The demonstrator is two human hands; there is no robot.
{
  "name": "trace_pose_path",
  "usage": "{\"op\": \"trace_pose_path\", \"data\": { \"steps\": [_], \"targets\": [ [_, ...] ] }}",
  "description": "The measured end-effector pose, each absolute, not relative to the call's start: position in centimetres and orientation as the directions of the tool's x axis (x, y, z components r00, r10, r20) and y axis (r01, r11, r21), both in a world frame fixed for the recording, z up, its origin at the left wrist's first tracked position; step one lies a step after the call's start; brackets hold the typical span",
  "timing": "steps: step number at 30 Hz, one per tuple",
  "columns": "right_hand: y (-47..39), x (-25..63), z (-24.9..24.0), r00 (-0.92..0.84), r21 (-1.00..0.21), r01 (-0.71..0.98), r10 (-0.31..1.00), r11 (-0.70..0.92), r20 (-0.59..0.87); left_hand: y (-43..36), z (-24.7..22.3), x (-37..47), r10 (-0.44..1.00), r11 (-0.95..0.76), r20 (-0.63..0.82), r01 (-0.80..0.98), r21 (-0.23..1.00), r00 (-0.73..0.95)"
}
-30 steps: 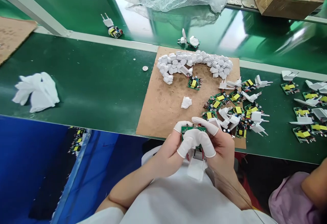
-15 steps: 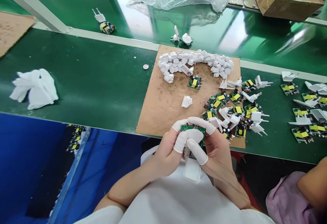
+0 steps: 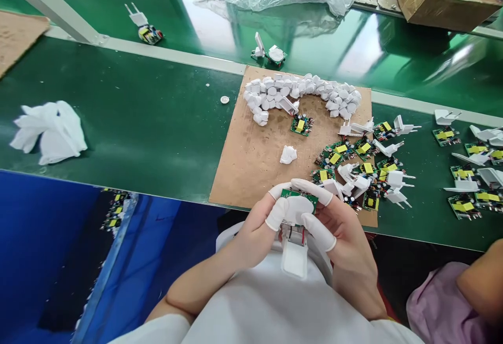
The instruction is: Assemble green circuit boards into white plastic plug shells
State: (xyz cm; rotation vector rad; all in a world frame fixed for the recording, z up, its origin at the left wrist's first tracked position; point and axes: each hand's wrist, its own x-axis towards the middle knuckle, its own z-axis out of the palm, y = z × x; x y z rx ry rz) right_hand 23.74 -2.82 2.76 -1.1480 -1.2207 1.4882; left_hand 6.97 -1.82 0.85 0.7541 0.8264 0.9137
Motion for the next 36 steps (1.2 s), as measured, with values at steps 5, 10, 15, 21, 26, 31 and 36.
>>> {"op": "trace_pose_path", "data": {
  "steps": [5, 10, 15, 21, 26, 31, 36],
  "targets": [
    [-2.1, 23.6, 2.3, -0.267, -0.973, -0.19, 0.961, -0.128, -0.074, -1.6, 1.2, 5.8, 0.821, 0.39, -0.218, -0.241, 0.889, 0.527],
    [-2.3, 23.1, 2.6, -0.172, -0.972, -0.141, 0.971, -0.189, -0.164, -1.6, 1.3, 5.4, 0.841, 0.318, -0.175, -0.206, 0.925, 0.512],
    [-2.4, 22.7, 2.7, -0.116, -0.994, -0.036, 0.989, -0.098, -0.094, -2.0, 1.2, 5.6, 0.837, 0.432, -0.245, -0.317, 0.844, 0.489],
    [-2.2, 22.7, 2.1, -0.175, -0.998, 0.059, 0.985, 0.025, 0.014, -2.1, 0.9, 6.4, 0.934, 0.243, -0.175, -0.197, 0.95, 0.312],
    [-2.5, 21.5, 1.8, -0.06, -0.996, 0.063, 0.997, 0.059, 0.055, -2.4, 0.2, 6.7, 0.943, 0.225, -0.146, -0.247, 0.943, 0.299],
    [-2.5, 21.0, 2.1, -0.099, -0.989, 0.034, 0.985, 0.145, 0.141, -2.4, 0.4, 6.8, 0.967, 0.145, -0.104, -0.168, 0.975, 0.232],
    [-2.3, 20.8, 1.9, 0.006, -0.977, 0.073, 0.979, 0.201, 0.202, -2.6, 0.3, 7.5, 0.989, 0.053, -0.036, -0.115, 0.992, 0.146]
  ]
}}
